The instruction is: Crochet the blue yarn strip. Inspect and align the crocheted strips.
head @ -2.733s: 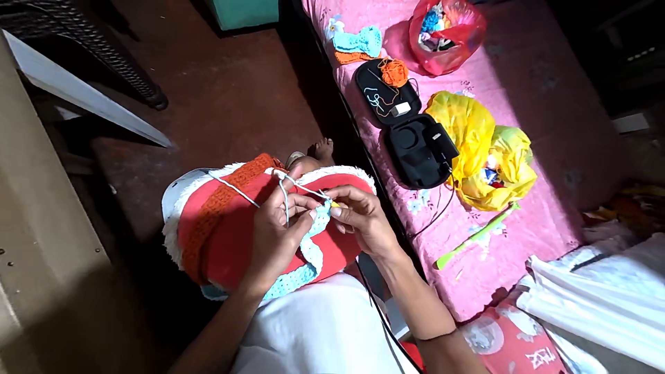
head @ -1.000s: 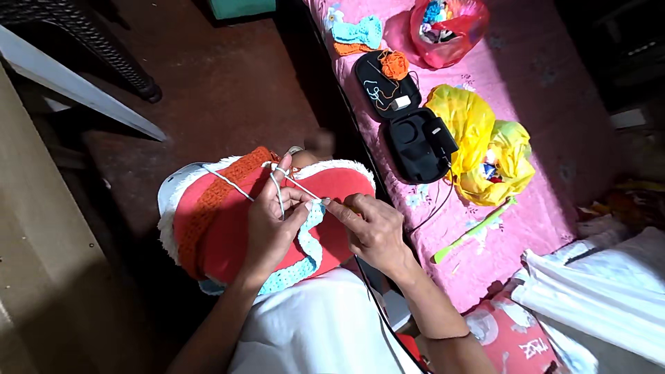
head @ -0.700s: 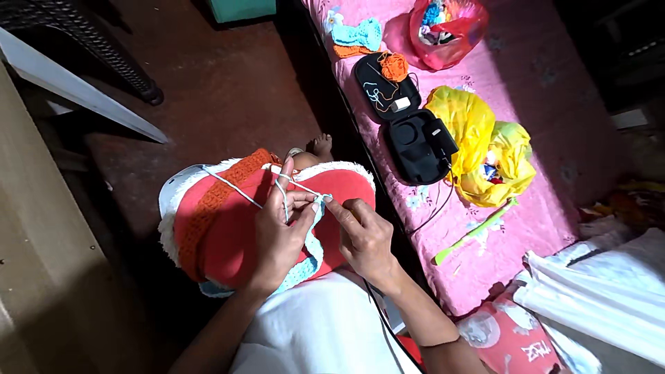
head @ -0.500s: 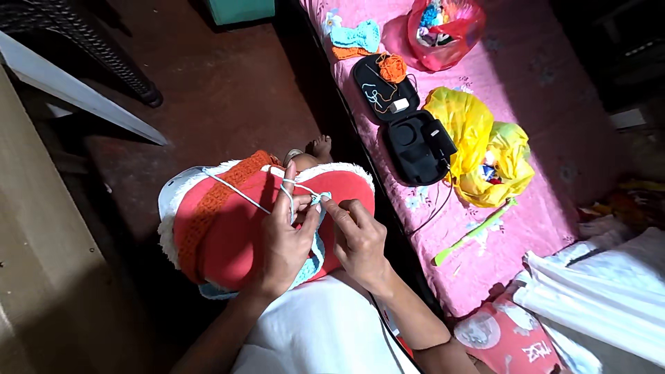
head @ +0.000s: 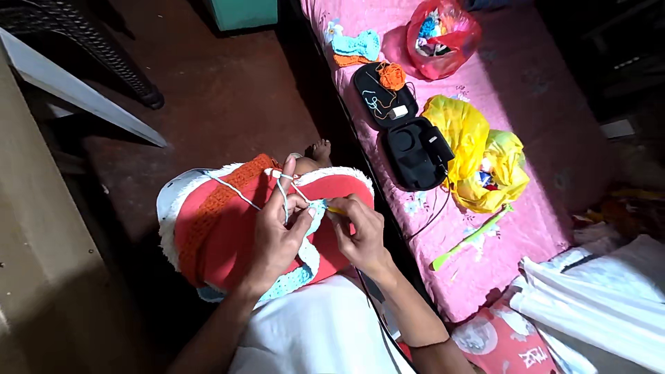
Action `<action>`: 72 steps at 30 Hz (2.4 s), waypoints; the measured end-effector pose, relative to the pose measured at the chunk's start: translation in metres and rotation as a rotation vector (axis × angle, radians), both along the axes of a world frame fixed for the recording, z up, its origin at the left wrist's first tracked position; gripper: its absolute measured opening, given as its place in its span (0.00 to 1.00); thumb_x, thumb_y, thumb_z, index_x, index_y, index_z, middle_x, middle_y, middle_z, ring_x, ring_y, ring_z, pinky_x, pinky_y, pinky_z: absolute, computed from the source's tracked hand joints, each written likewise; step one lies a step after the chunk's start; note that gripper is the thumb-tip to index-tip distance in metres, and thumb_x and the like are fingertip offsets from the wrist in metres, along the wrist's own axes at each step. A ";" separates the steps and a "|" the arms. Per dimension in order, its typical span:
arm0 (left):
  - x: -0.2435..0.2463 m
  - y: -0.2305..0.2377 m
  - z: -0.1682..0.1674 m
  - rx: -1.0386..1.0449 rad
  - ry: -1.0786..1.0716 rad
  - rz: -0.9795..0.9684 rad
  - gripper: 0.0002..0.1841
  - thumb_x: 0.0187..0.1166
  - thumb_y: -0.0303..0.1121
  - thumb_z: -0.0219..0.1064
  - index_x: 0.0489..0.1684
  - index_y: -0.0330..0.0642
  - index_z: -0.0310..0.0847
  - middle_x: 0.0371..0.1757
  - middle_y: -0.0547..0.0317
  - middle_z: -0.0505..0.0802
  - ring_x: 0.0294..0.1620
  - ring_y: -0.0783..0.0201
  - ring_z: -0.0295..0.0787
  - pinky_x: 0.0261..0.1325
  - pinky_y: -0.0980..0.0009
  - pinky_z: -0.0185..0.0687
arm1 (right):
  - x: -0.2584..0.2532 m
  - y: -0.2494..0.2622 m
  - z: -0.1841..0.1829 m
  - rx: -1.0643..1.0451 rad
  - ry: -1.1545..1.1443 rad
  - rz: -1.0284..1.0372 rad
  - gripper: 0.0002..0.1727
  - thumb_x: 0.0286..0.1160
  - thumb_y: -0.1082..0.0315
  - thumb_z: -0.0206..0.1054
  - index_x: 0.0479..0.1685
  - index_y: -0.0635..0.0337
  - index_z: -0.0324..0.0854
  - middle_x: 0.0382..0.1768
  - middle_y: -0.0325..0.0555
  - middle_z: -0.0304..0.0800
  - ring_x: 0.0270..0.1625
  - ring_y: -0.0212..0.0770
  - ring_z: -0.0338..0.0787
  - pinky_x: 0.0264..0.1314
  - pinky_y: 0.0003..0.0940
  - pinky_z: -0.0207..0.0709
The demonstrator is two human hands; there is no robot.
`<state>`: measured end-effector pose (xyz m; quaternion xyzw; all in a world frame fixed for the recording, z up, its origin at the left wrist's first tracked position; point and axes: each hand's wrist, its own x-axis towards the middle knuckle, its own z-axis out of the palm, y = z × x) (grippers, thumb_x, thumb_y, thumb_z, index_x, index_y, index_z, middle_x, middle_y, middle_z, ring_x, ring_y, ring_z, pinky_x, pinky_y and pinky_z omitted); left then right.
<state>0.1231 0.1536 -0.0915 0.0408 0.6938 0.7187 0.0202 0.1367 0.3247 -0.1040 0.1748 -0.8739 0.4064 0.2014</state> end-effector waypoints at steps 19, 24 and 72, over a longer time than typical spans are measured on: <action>-0.002 -0.002 -0.002 -0.028 0.105 -0.002 0.41 0.73 0.21 0.66 0.92 0.41 0.55 0.57 0.63 0.95 0.40 0.77 0.88 0.41 0.83 0.83 | -0.009 0.010 0.022 -0.739 -0.831 0.143 0.07 0.75 0.78 0.65 0.48 0.66 0.83 0.29 0.37 0.86 0.21 0.20 0.74 0.22 0.14 0.66; -0.002 0.007 -0.013 -0.034 0.111 0.081 0.41 0.71 0.18 0.69 0.90 0.38 0.58 0.41 0.66 0.96 0.33 0.79 0.88 0.39 0.83 0.83 | -0.008 0.004 0.022 -0.769 -0.809 0.149 0.06 0.75 0.79 0.64 0.46 0.66 0.81 0.29 0.37 0.87 0.22 0.20 0.75 0.23 0.14 0.66; -0.006 -0.002 -0.020 -0.354 0.270 0.075 0.27 0.76 0.29 0.65 0.78 0.40 0.78 0.35 0.66 0.94 0.27 0.79 0.80 0.32 0.79 0.76 | -0.002 0.002 0.015 -0.848 -0.788 0.136 0.05 0.74 0.79 0.65 0.44 0.65 0.83 0.31 0.36 0.89 0.23 0.18 0.75 0.23 0.14 0.65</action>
